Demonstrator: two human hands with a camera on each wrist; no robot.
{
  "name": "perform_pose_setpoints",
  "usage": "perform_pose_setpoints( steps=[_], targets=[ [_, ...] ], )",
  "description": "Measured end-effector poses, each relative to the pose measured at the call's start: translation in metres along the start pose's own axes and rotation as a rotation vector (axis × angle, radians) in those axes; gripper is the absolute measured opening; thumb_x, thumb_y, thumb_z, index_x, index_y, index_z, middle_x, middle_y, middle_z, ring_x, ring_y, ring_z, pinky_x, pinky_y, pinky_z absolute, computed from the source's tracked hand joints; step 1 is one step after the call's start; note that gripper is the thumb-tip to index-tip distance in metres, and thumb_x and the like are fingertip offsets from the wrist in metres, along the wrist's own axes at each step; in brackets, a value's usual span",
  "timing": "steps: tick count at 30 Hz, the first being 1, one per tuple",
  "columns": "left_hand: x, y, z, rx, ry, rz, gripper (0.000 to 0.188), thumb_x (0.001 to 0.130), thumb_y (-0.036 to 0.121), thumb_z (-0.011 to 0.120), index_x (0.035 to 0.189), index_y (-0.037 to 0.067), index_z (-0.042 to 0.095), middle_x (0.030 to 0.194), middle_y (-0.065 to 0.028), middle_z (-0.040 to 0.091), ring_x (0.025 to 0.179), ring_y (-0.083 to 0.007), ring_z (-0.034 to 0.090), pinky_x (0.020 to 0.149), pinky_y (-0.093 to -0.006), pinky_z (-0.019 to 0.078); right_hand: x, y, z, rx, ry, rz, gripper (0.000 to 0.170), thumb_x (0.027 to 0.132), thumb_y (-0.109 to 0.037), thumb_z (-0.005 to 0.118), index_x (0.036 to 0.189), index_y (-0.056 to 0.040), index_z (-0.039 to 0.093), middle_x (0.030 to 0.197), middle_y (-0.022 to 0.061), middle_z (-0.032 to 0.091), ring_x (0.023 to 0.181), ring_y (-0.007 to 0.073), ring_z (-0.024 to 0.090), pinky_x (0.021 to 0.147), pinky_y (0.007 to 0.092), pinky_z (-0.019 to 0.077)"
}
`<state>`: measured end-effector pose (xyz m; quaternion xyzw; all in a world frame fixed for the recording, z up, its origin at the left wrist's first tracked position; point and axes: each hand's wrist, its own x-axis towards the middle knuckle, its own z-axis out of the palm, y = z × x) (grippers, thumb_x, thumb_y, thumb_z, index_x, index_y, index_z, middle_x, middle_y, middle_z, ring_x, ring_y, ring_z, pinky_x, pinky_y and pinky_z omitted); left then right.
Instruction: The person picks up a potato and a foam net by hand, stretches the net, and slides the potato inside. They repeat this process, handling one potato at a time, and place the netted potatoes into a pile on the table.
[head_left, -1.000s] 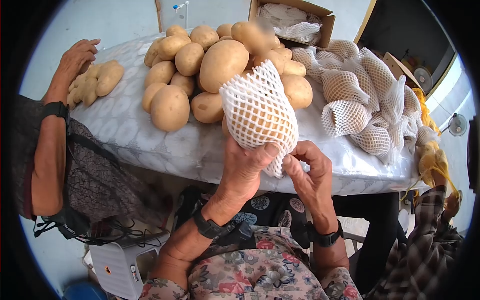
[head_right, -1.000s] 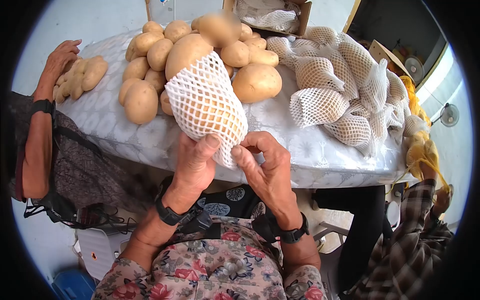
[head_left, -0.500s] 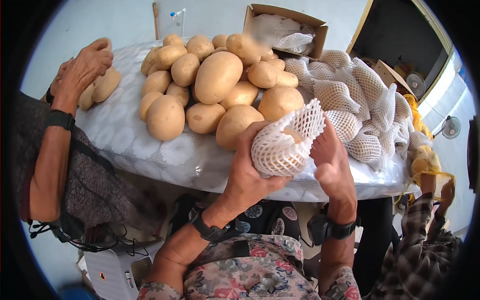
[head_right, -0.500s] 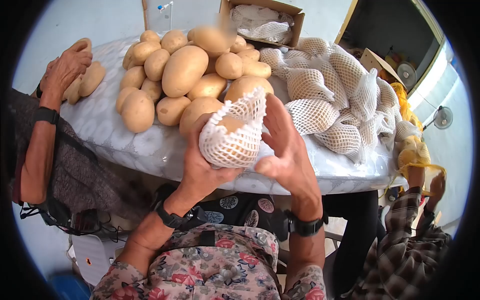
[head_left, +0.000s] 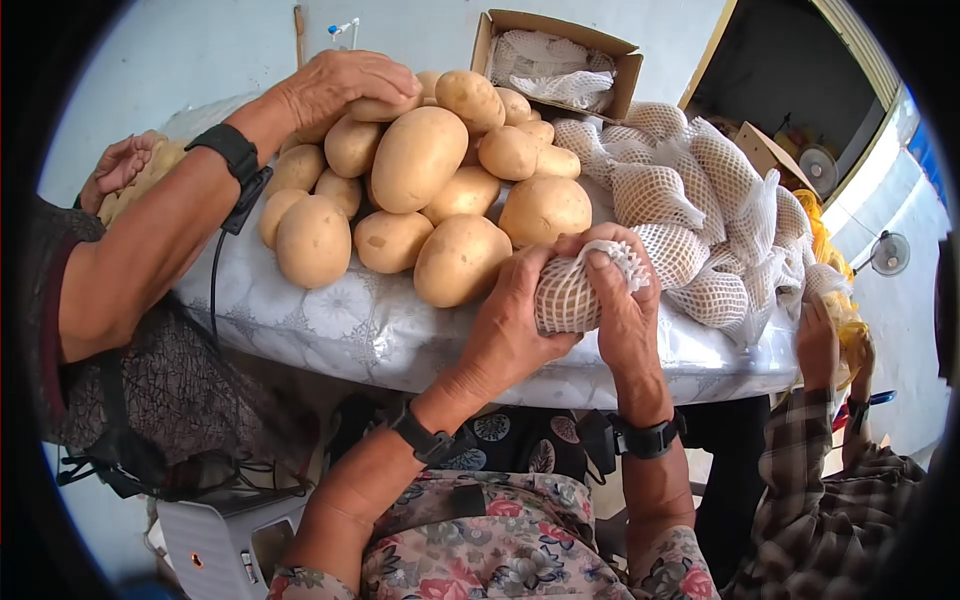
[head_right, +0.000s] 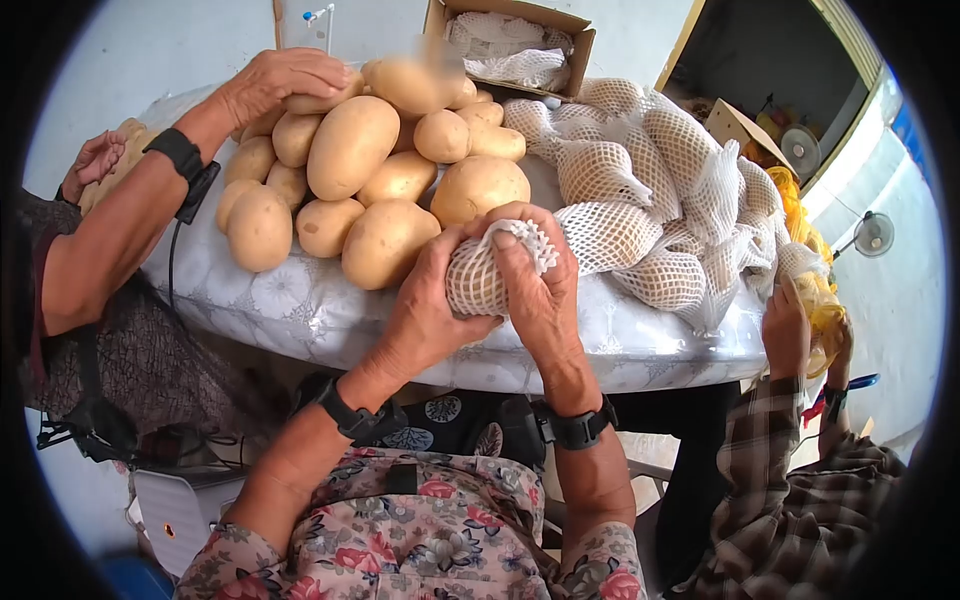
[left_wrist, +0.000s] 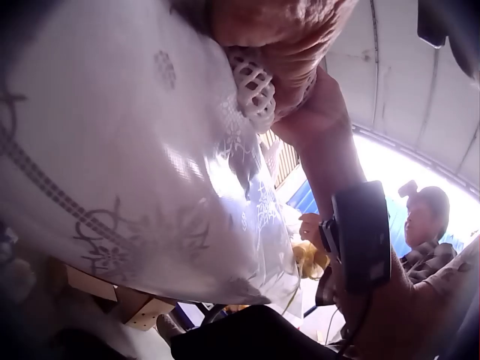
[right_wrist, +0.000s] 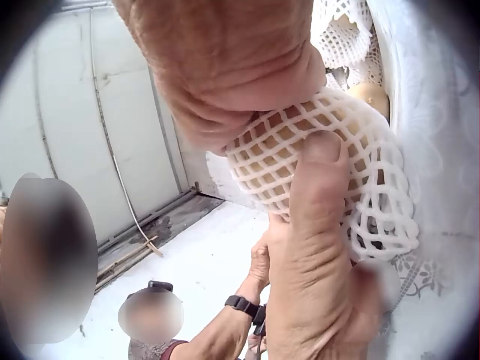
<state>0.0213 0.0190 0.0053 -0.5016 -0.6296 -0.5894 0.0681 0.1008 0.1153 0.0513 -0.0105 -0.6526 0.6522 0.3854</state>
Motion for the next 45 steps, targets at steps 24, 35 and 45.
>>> perform_pose_setpoints(
  steps=[24,35,45],
  targets=[
    [-0.005,0.004,-0.001,0.230,-0.090,0.153,0.094,0.063,0.011,0.078,0.140,0.007,0.024,0.119,-0.0221,0.046,0.105,-0.0420,0.050,0.088,-0.0432,0.0453,0.008,0.020,-0.022,-0.092,0.304,0.179,0.022,0.082,-0.016,0.065,0.096,-0.0010,0.059,0.081,0.0032,0.062,0.072,0.0095,0.056,0.065,0.0233,0.0457],
    [-0.008,-0.003,-0.004,0.447,-0.080,0.115,0.064,0.071,-0.002,0.068,0.128,0.007,0.040,0.094,-0.0168,0.061,0.084,-0.0359,0.061,0.073,-0.0433,0.0486,-0.001,0.007,-0.042,-0.555,0.147,-0.016,0.018,0.093,-0.013,0.051,0.104,-0.0002,0.057,0.083,0.0079,0.061,0.079,0.0113,0.056,0.071,0.0247,0.0461],
    [-0.004,-0.008,-0.002,0.447,-0.032,0.132,0.027,0.074,0.002,0.066,0.097,0.008,0.052,0.079,-0.0125,0.062,0.073,-0.0335,0.061,0.062,-0.0421,0.0481,-0.001,-0.049,-0.049,-1.328,-0.507,-0.239,0.079,0.054,-0.018,0.082,0.125,-0.0095,0.049,0.127,0.0152,0.048,0.116,0.0325,0.048,0.097,0.0410,0.0423]
  ],
)
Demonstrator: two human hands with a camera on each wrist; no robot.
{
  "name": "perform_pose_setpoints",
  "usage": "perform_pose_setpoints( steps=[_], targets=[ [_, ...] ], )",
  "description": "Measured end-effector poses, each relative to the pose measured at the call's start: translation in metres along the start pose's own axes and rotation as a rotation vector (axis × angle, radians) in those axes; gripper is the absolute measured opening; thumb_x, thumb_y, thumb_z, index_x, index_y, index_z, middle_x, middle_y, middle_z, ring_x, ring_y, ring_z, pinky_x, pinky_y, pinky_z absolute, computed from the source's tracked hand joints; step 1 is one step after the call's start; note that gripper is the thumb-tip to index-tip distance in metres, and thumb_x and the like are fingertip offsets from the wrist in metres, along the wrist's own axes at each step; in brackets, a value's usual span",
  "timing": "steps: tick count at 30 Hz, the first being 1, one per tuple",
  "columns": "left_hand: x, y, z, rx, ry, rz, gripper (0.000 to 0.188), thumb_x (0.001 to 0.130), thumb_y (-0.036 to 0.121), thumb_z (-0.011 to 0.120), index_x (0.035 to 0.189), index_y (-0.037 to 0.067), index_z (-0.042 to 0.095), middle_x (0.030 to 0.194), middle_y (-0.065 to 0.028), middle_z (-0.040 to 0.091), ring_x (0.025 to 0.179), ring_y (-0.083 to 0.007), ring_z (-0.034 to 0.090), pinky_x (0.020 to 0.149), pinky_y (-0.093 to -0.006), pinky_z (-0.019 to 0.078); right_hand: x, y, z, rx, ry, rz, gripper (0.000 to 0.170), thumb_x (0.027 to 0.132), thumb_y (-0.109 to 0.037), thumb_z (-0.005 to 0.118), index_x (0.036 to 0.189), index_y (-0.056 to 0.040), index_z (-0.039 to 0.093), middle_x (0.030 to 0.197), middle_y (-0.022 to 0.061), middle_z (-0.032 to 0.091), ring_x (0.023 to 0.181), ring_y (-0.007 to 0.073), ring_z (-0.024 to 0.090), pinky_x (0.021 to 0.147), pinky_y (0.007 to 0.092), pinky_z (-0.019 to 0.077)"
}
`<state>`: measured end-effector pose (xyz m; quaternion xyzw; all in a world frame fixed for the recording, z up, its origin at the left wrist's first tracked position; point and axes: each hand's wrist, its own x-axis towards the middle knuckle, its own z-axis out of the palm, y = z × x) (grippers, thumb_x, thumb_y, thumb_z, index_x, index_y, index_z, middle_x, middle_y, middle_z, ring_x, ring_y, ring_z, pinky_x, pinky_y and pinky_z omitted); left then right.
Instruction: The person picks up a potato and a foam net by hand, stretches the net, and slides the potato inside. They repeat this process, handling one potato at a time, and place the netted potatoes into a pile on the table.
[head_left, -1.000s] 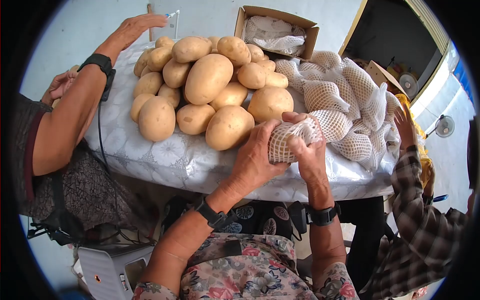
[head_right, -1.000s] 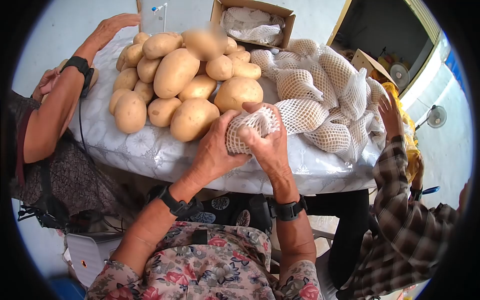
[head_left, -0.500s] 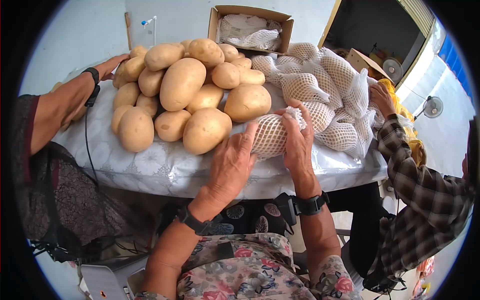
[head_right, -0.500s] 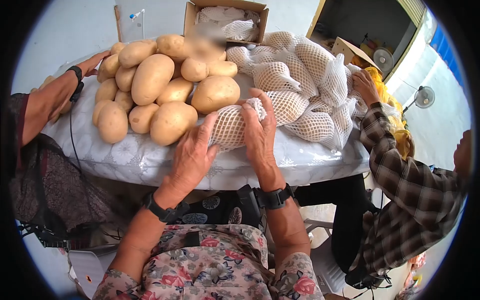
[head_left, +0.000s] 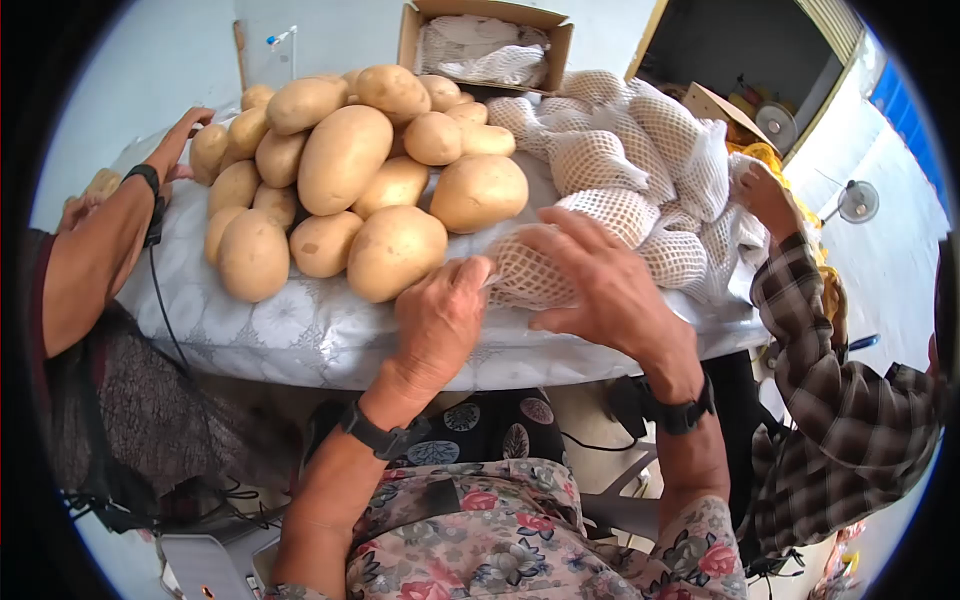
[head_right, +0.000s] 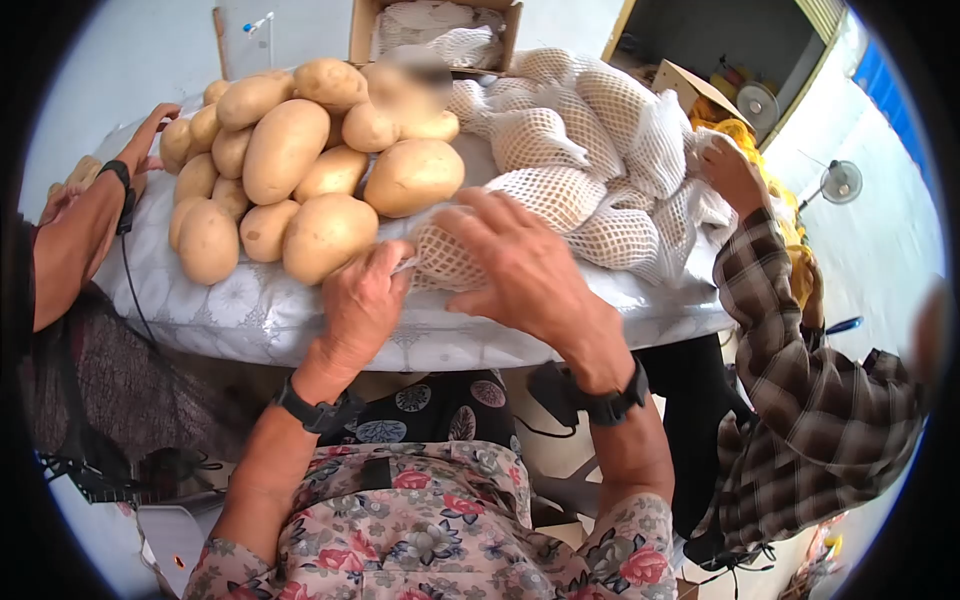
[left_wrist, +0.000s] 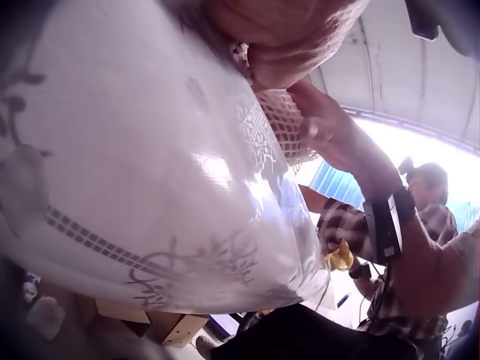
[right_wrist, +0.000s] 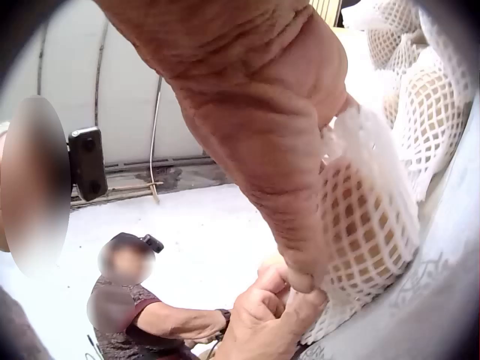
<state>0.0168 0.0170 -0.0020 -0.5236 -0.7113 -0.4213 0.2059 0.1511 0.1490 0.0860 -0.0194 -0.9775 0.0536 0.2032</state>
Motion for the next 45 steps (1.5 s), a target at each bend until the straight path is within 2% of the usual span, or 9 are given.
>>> perform_pose_setpoints(
  steps=[9,17,30,31,33,37,39,41,45],
  targets=[
    [0.003,0.014,-0.014,-0.054,0.034,0.091,0.041,0.074,0.002,0.064,0.113,0.008,0.052,0.095,-0.0124,0.060,0.085,-0.0317,0.060,0.074,-0.0388,0.0495,0.002,0.020,0.027,0.003,0.084,0.093,0.078,0.059,-0.022,0.077,0.128,-0.0078,0.044,0.113,0.0162,0.051,0.103,0.0341,0.054,0.087,0.0414,0.0466],
    [0.000,-0.001,-0.001,-0.105,-0.004,0.005,0.030,0.078,-0.003,0.056,0.106,0.005,0.055,0.092,-0.0145,0.060,0.085,-0.0331,0.060,0.074,-0.0406,0.0501,0.000,0.018,0.027,0.056,0.092,0.170,0.074,0.058,-0.022,0.075,0.125,-0.0082,0.046,0.115,0.0165,0.053,0.102,0.0362,0.056,0.087,0.0421,0.0473],
    [-0.001,-0.003,0.000,-0.122,0.054,0.026,0.030,0.074,-0.006,0.060,0.102,0.004,0.056,0.106,-0.0117,0.055,0.093,-0.0318,0.060,0.078,-0.0399,0.0503,-0.007,0.016,0.010,0.751,-0.006,0.468,0.082,0.056,-0.029,0.074,0.127,0.0013,0.046,0.110,0.0143,0.058,0.100,0.0230,0.058,0.090,0.0321,0.0451],
    [-0.003,-0.003,-0.001,-0.157,0.056,-0.006,0.030,0.073,-0.006,0.061,0.102,0.004,0.056,0.106,-0.0114,0.055,0.094,-0.0319,0.059,0.078,-0.0403,0.0501,-0.010,0.019,0.009,0.821,0.060,0.459,0.087,0.058,-0.032,0.075,0.128,0.0070,0.042,0.112,0.0204,0.059,0.101,0.0251,0.060,0.086,0.0330,0.0496],
    [-0.006,-0.003,-0.002,-0.196,0.043,-0.028,0.032,0.072,-0.005,0.063,0.102,0.004,0.056,0.107,-0.0109,0.056,0.095,-0.0317,0.059,0.080,-0.0405,0.0496,-0.020,0.032,0.001,0.786,0.236,0.431,0.090,0.059,-0.036,0.076,0.130,0.0075,0.040,0.112,0.0207,0.058,0.101,0.0258,0.060,0.087,0.0335,0.0499],
    [-0.006,-0.006,-0.003,-0.170,-0.007,0.059,0.030,0.071,-0.002,0.065,0.100,0.005,0.057,0.105,-0.0100,0.058,0.092,-0.0298,0.058,0.080,-0.0391,0.0489,-0.038,0.052,-0.025,1.232,0.512,0.492,0.094,0.062,-0.037,0.077,0.134,0.0058,0.034,0.118,0.0217,0.054,0.102,0.0269,0.060,0.086,0.0342,0.0515],
    [-0.006,-0.006,-0.005,-0.151,-0.016,0.075,0.028,0.072,-0.001,0.065,0.098,0.005,0.058,0.103,-0.0096,0.059,0.090,-0.0299,0.059,0.079,-0.0389,0.0484,-0.051,0.067,-0.032,1.382,0.598,0.463,0.078,0.075,-0.034,0.068,0.134,0.0039,0.035,0.118,0.0175,0.055,0.103,0.0269,0.059,0.083,0.0380,0.0539],
    [-0.006,-0.004,-0.007,-0.149,-0.028,0.060,0.026,0.071,-0.001,0.064,0.095,0.006,0.059,0.100,-0.0096,0.061,0.088,-0.0311,0.059,0.079,-0.0396,0.0477,-0.068,0.090,-0.038,1.514,0.678,0.490,0.066,0.083,-0.043,0.059,0.135,-0.0079,0.039,0.122,0.0158,0.054,0.108,0.0317,0.057,0.073,0.0430,0.0558],
    [-0.007,-0.006,-0.007,-0.156,-0.028,0.082,0.025,0.071,0.001,0.065,0.094,0.006,0.058,0.099,-0.0098,0.062,0.087,-0.0302,0.059,0.078,-0.0389,0.0480,-0.071,0.106,-0.053,1.555,0.751,0.510,0.057,0.088,-0.045,0.052,0.130,-0.0085,0.044,0.121,0.0164,0.054,0.105,0.0381,0.057,0.060,0.0390,0.0567]
  ],
)
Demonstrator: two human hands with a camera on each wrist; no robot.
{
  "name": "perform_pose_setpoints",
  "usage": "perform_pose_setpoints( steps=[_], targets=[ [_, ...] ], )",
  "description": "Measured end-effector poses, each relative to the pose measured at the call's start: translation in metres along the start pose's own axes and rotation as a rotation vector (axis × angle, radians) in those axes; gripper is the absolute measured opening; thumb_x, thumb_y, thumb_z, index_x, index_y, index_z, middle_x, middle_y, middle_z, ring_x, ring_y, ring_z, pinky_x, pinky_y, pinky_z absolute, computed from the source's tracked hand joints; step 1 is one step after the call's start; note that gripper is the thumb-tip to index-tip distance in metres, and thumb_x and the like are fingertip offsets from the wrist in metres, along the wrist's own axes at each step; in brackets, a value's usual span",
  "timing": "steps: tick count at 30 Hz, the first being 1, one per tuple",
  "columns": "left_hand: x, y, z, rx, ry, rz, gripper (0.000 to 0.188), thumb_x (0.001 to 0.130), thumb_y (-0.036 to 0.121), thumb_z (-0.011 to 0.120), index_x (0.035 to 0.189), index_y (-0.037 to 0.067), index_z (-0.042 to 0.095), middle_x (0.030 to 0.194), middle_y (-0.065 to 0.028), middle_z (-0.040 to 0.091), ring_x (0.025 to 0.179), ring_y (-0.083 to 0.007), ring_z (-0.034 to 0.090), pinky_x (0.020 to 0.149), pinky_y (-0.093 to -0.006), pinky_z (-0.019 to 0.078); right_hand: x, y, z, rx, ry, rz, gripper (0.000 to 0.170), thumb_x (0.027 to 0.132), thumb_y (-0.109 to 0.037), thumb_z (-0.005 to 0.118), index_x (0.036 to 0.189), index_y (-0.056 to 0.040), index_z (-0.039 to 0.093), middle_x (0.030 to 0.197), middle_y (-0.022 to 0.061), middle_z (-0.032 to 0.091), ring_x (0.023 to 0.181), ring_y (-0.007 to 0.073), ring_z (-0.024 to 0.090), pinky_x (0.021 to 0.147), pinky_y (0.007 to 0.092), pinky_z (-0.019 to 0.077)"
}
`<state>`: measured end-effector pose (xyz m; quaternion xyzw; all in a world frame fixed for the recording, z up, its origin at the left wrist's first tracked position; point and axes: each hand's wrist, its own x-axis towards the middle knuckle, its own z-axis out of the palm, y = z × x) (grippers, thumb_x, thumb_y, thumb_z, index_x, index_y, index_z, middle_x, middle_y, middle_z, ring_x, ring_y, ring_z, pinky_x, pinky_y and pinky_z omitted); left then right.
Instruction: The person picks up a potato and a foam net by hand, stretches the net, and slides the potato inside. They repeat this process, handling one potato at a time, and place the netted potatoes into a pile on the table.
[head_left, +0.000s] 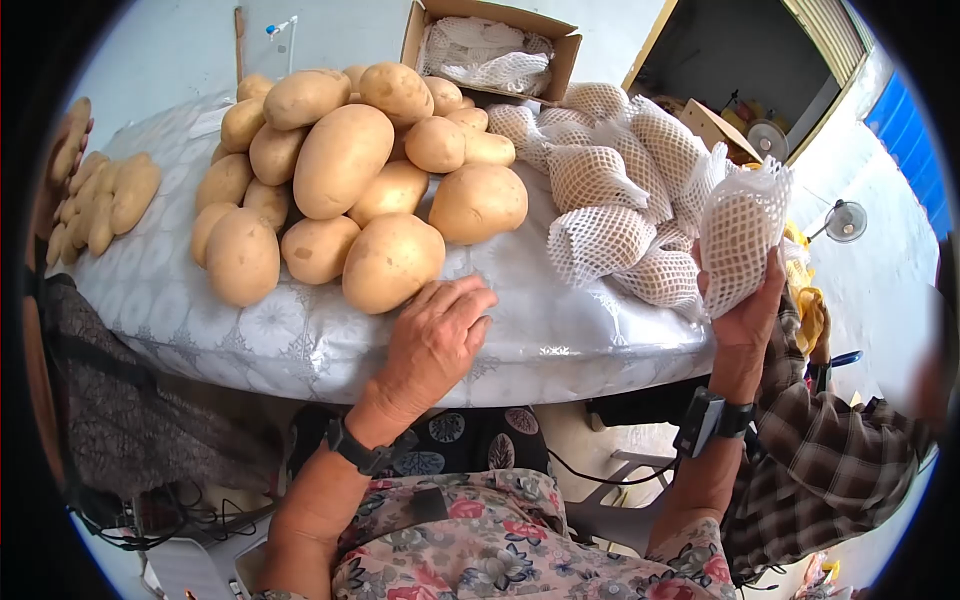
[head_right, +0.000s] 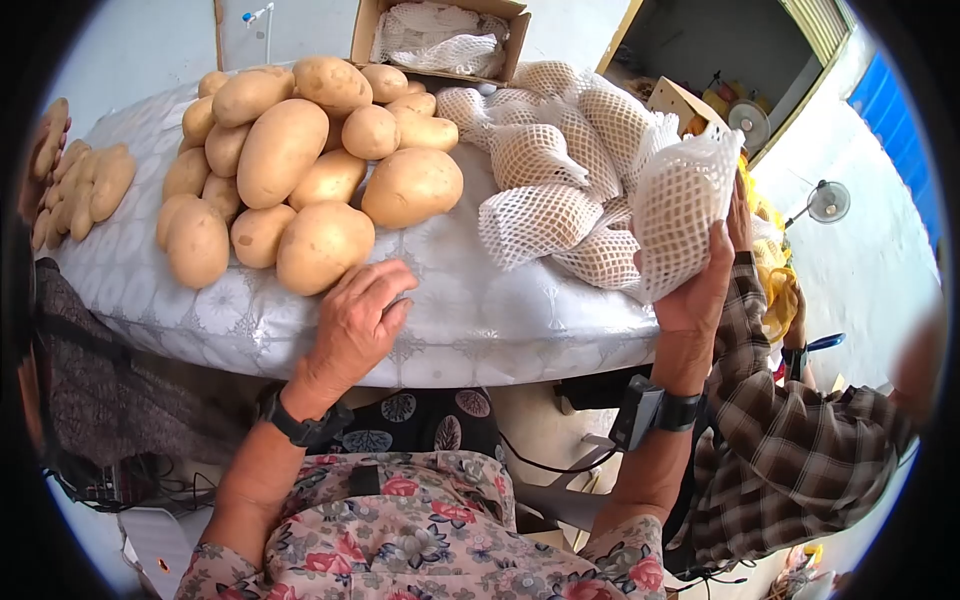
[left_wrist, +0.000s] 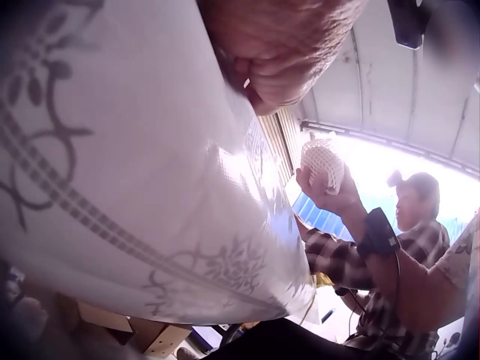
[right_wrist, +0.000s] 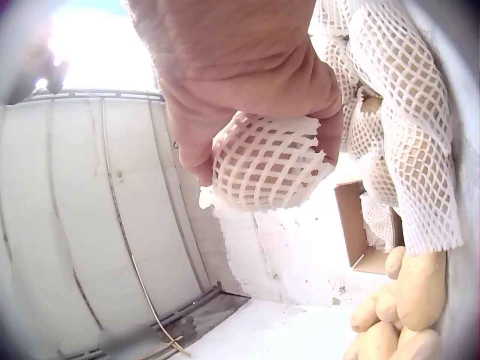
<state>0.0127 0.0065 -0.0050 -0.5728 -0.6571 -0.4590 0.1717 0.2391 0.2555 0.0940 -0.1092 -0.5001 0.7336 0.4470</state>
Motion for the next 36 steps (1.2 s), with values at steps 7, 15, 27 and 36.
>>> perform_pose_setpoints(
  steps=[7,15,27,36],
  targets=[
    [-0.001,-0.002,-0.001,-0.027,-0.024,0.012,0.024,0.071,0.001,0.066,0.093,0.006,0.058,0.092,-0.0105,0.063,0.085,-0.0292,0.059,0.076,-0.0379,0.0484,0.033,-0.032,-0.013,-0.126,0.138,-0.102,0.052,0.088,-0.042,0.053,0.124,-0.0046,0.049,0.112,0.0116,0.061,0.095,0.0266,0.061,0.071,0.0398,0.0505],
    [-0.001,-0.002,-0.002,-0.032,-0.024,0.037,0.025,0.069,-0.001,0.066,0.092,0.005,0.058,0.090,-0.0109,0.063,0.084,-0.0295,0.059,0.074,-0.0378,0.0486,0.103,-0.075,-0.020,-0.261,0.325,-0.272,0.040,0.084,-0.007,0.060,0.123,-0.0032,0.052,0.121,0.0134,0.057,0.106,0.0265,0.058,0.090,0.0370,0.0475],
    [0.000,-0.002,-0.004,0.000,-0.061,0.047,0.024,0.067,0.001,0.068,0.089,0.006,0.060,0.088,-0.0081,0.063,0.084,-0.0274,0.059,0.076,-0.0375,0.0483,0.134,-0.050,-0.046,-1.093,0.568,-0.252,0.081,0.069,-0.037,0.074,0.133,0.0015,0.041,0.116,0.0186,0.057,0.104,0.0263,0.058,0.088,0.0352,0.0460],
    [0.000,-0.004,-0.001,0.110,-0.114,0.100,0.025,0.071,0.009,0.068,0.095,0.008,0.059,0.093,-0.0040,0.061,0.087,-0.0220,0.057,0.077,-0.0338,0.0453,0.157,-0.015,-0.079,-2.031,0.586,-0.239,0.068,0.082,-0.044,0.055,0.135,-0.0051,0.039,0.130,0.0236,0.047,0.124,0.0361,0.042,0.103,0.0442,0.0333]
  ],
)
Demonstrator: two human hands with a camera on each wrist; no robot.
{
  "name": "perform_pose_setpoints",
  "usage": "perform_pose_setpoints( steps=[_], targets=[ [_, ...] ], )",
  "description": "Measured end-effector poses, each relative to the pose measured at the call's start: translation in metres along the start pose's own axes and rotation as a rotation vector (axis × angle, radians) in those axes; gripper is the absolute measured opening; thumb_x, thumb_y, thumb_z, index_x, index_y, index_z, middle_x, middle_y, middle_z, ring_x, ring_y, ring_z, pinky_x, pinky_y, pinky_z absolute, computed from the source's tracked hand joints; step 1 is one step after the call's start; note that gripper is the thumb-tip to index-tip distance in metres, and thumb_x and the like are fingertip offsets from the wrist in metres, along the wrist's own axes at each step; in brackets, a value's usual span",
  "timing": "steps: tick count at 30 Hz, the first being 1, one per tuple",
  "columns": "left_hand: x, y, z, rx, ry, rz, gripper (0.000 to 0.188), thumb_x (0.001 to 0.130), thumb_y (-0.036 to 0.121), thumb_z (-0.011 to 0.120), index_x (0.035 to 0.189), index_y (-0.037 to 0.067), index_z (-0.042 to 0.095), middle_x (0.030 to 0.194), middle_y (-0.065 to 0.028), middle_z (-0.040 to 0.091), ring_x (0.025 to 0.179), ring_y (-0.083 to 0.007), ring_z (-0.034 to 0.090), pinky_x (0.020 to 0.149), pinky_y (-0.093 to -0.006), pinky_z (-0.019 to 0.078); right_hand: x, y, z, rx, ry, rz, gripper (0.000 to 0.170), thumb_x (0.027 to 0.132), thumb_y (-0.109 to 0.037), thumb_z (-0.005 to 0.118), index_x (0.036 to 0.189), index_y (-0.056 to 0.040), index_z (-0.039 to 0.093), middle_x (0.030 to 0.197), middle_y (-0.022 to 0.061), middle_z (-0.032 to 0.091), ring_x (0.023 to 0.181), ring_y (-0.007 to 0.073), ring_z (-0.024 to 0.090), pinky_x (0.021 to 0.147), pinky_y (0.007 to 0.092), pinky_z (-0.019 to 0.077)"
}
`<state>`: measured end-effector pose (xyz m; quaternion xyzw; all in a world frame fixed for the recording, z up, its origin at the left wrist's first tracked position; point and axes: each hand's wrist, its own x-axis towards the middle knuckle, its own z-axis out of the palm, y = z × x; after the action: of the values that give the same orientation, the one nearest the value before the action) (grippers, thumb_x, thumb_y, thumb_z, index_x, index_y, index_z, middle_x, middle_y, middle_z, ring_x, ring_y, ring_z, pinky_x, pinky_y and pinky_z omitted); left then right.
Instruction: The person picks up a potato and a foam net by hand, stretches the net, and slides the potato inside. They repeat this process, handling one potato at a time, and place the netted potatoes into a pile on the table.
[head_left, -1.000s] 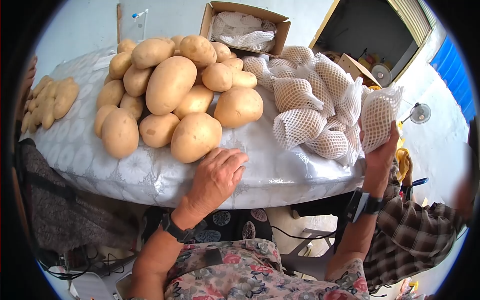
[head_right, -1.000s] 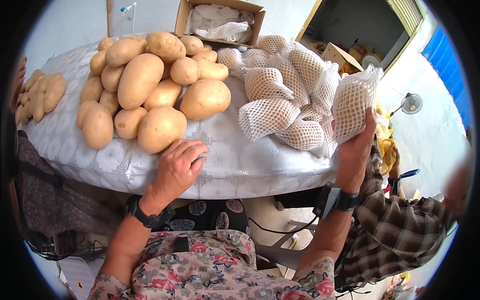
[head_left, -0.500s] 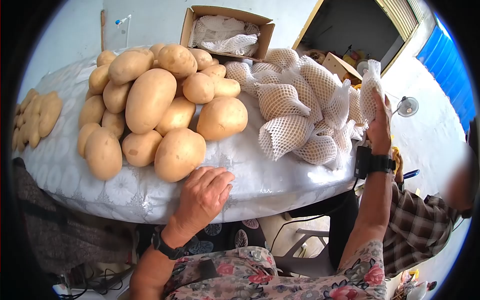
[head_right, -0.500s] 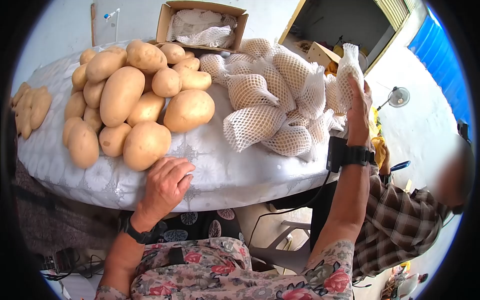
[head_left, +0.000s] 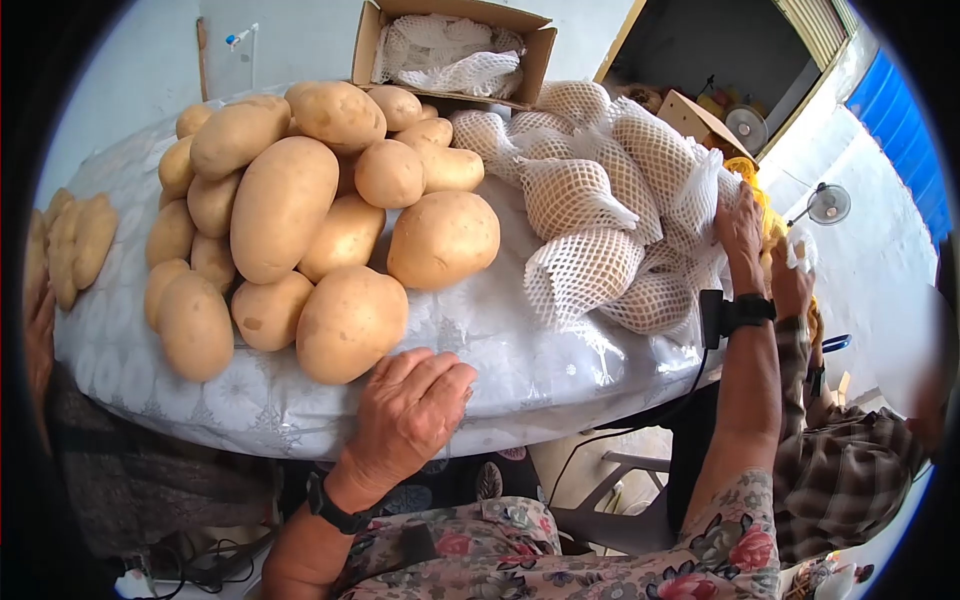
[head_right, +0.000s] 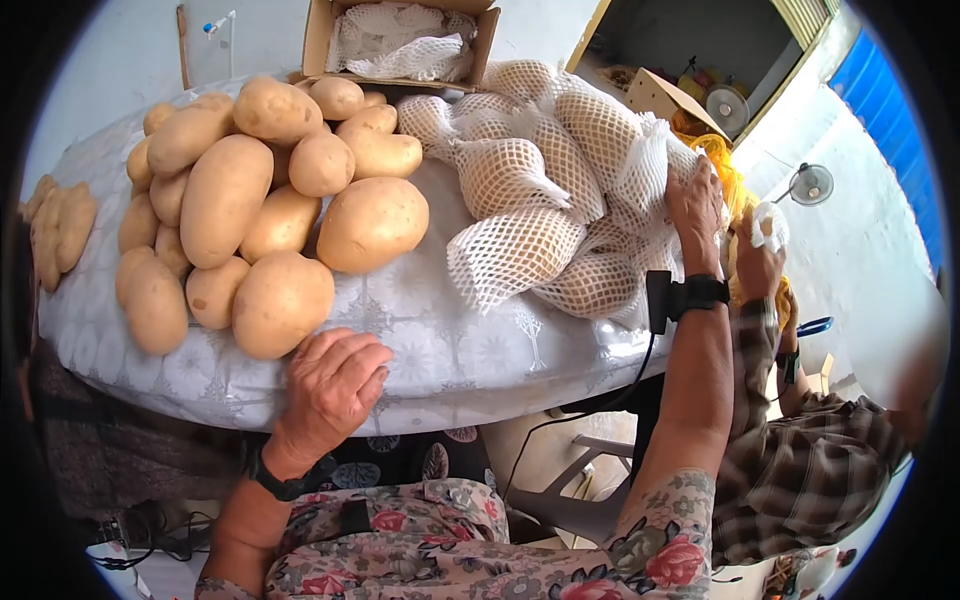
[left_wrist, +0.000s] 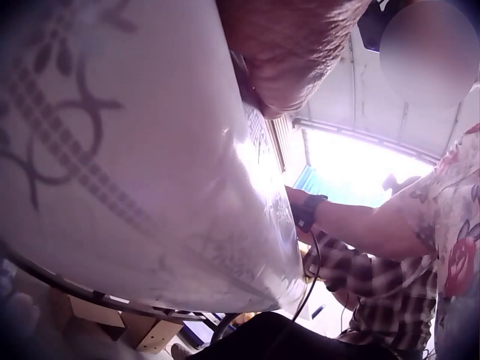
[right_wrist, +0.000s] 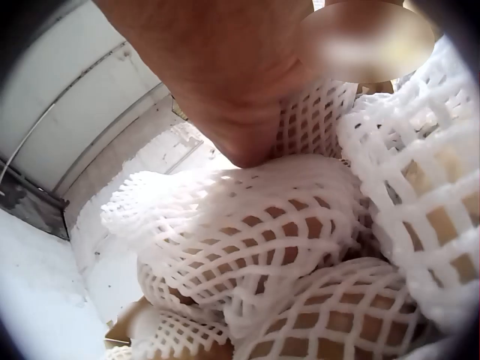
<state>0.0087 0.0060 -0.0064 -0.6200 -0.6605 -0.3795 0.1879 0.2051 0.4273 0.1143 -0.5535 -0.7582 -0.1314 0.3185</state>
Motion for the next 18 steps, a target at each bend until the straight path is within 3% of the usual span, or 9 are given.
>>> perform_pose_setpoints(
  steps=[2,5,6,8,10,13,16,18],
  targets=[
    [0.001,0.001,-0.001,0.002,-0.003,0.003,0.024,0.072,0.009,0.067,0.095,0.008,0.059,0.093,-0.0045,0.061,0.087,-0.0222,0.057,0.077,-0.0339,0.0454,0.002,0.004,0.000,-0.084,-0.022,-0.027,0.068,0.082,-0.045,0.055,0.136,-0.0051,0.038,0.130,0.0239,0.047,0.124,0.0365,0.042,0.103,0.0438,0.0335],
    [0.002,0.002,-0.003,-0.031,-0.003,0.003,0.022,0.075,0.010,0.066,0.095,0.007,0.059,0.093,-0.0055,0.061,0.087,-0.0223,0.057,0.077,-0.0341,0.0455,0.035,0.047,0.036,0.007,0.034,-0.184,0.068,0.083,-0.042,0.054,0.137,-0.0048,0.038,0.131,0.0258,0.046,0.124,0.0375,0.042,0.103,0.0432,0.0335],
    [0.001,0.002,-0.005,-0.039,-0.002,-0.003,0.021,0.075,0.010,0.066,0.095,0.006,0.059,0.093,-0.0058,0.061,0.087,-0.0224,0.058,0.077,-0.0342,0.0455,0.044,0.055,0.037,0.196,-0.039,-0.230,0.070,0.081,-0.039,0.058,0.138,-0.0033,0.036,0.133,0.0245,0.046,0.124,0.0356,0.043,0.104,0.0404,0.0327],
    [-0.001,0.002,-0.003,-0.050,0.016,-0.019,0.024,0.071,0.006,0.068,0.094,0.007,0.060,0.093,-0.0061,0.063,0.087,-0.0235,0.059,0.078,-0.0350,0.0464,0.018,0.038,0.005,0.707,-0.261,0.014,0.073,0.079,-0.034,0.063,0.138,-0.0003,0.035,0.135,0.0216,0.045,0.125,0.0318,0.042,0.105,0.0381,0.0314],
    [-0.003,0.001,-0.002,-0.056,0.030,-0.028,0.027,0.069,0.004,0.068,0.094,0.008,0.060,0.093,-0.0061,0.063,0.087,-0.0239,0.060,0.079,-0.0354,0.0467,0.014,0.044,0.008,0.756,-0.100,-0.038,0.074,0.078,-0.032,0.067,0.138,-0.0003,0.036,0.136,0.0190,0.043,0.127,0.0292,0.040,0.105,0.0365,0.0309],
    [-0.004,0.000,-0.001,-0.076,0.042,-0.022,0.029,0.069,0.004,0.068,0.096,0.008,0.059,0.094,-0.0061,0.063,0.088,-0.0234,0.060,0.079,-0.0353,0.0464,0.013,0.050,0.006,0.599,-0.032,-0.069,0.072,0.080,-0.032,0.066,0.138,-0.0007,0.036,0.139,0.0196,0.040,0.128,0.0293,0.039,0.105,0.0372,0.0308],
    [-0.004,0.001,-0.002,-0.077,0.031,-0.027,0.028,0.070,0.005,0.068,0.096,0.008,0.059,0.095,-0.0062,0.063,0.089,-0.0234,0.059,0.080,-0.0348,0.0463,0.006,0.056,0.009,0.754,-0.072,-0.031,0.071,0.080,-0.033,0.065,0.137,-0.0001,0.037,0.138,0.0192,0.041,0.127,0.0305,0.040,0.105,0.0382,0.0303],
    [-0.005,0.002,-0.002,-0.074,0.028,-0.028,0.027,0.071,0.006,0.067,0.096,0.008,0.059,0.095,-0.0059,0.063,0.089,-0.0231,0.059,0.080,-0.0346,0.0462,0.007,0.067,0.014,0.764,-0.001,-0.029,0.062,0.081,-0.024,0.065,0.134,0.0001,0.042,0.135,0.0179,0.045,0.124,0.0300,0.043,0.104,0.0382,0.0319]
  ],
)
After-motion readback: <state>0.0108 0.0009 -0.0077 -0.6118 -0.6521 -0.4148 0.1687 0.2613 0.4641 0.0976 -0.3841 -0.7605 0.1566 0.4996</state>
